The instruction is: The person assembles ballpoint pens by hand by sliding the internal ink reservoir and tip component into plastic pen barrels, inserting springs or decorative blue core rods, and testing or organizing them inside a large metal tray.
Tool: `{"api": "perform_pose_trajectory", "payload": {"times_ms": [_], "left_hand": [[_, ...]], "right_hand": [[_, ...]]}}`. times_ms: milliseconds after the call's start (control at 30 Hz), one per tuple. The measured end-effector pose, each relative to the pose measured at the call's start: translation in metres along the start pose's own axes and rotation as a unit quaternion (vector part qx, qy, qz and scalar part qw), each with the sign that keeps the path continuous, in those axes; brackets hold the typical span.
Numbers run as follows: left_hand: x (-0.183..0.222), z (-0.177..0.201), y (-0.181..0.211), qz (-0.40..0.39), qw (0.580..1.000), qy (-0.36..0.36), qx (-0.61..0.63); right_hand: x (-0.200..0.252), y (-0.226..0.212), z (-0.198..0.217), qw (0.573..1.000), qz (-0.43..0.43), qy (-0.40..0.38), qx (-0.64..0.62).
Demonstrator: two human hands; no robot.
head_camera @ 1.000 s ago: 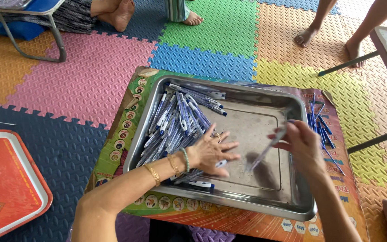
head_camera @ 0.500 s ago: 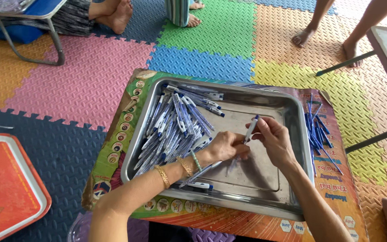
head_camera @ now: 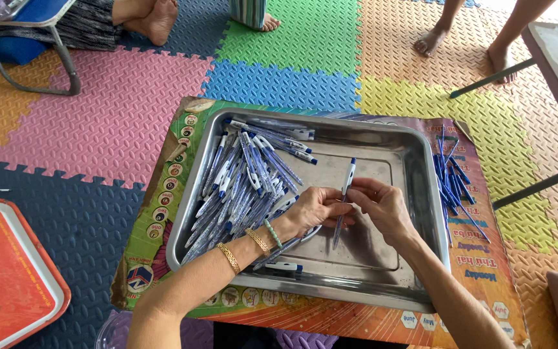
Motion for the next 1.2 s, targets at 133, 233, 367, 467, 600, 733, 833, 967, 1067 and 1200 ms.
{"api": "perform_pose_trajectory", "payload": {"times_ms": [133, 233, 367, 467, 600, 733, 833, 967, 1067, 1200], "left_hand": [[0.000, 0.000, -0.003, 0.002, 1.000, 0.013, 0.003], [0.002, -0.005, -0.004, 0.013, 1.000, 0.023, -0.001], [0.004, -0.010, -0.007, 0.020, 0.999, 0.024, -0.020], [0.008, -0.012, -0.004, 0.023, 0.999, 0.023, -0.033], [0.010, -0.012, -0.003, 0.034, 0.999, 0.016, -0.038], [0.021, -0.017, 0.012, 0.041, 0.999, -0.008, -0.032], [0.025, -0.009, 0.013, 0.052, 0.998, 0.010, -0.022], [-0.009, 0.015, -0.015, 0.085, 0.996, -0.005, 0.035], [-0.006, 0.010, -0.014, 0.120, 0.991, -0.013, 0.056], [-0.004, 0.006, -0.016, 0.159, 0.985, -0.021, 0.066]], "right_hand": [[0.003, 0.012, 0.002, 1.000, -0.003, 0.008, -0.008], [0.009, 0.030, 0.010, 0.998, -0.014, 0.031, -0.044], [0.017, 0.025, 0.010, 0.997, -0.010, 0.047, -0.058], [0.019, 0.022, 0.011, 0.997, -0.007, 0.050, -0.065], [0.020, 0.024, 0.014, 0.996, -0.013, 0.058, -0.059], [0.016, 0.001, 0.020, 0.992, -0.008, 0.080, -0.095], [0.023, -0.024, 0.015, 0.995, -0.008, 0.062, -0.081], [0.023, -0.020, 0.013, 0.996, -0.017, 0.055, -0.070], [0.016, -0.002, 0.014, 0.996, -0.017, 0.049, -0.071], [0.012, 0.030, 0.017, 0.996, -0.030, 0.031, -0.078]]}}
Point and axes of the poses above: each hand's wrist, its own x-axis away from the middle knuckle, its own z-axis out of the back of the hand, y = z × x, the point moved 5 cm from there along -x, towards the middle knuckle, and after that the axes turned 11 degrees about z, right-handed, at the moved point
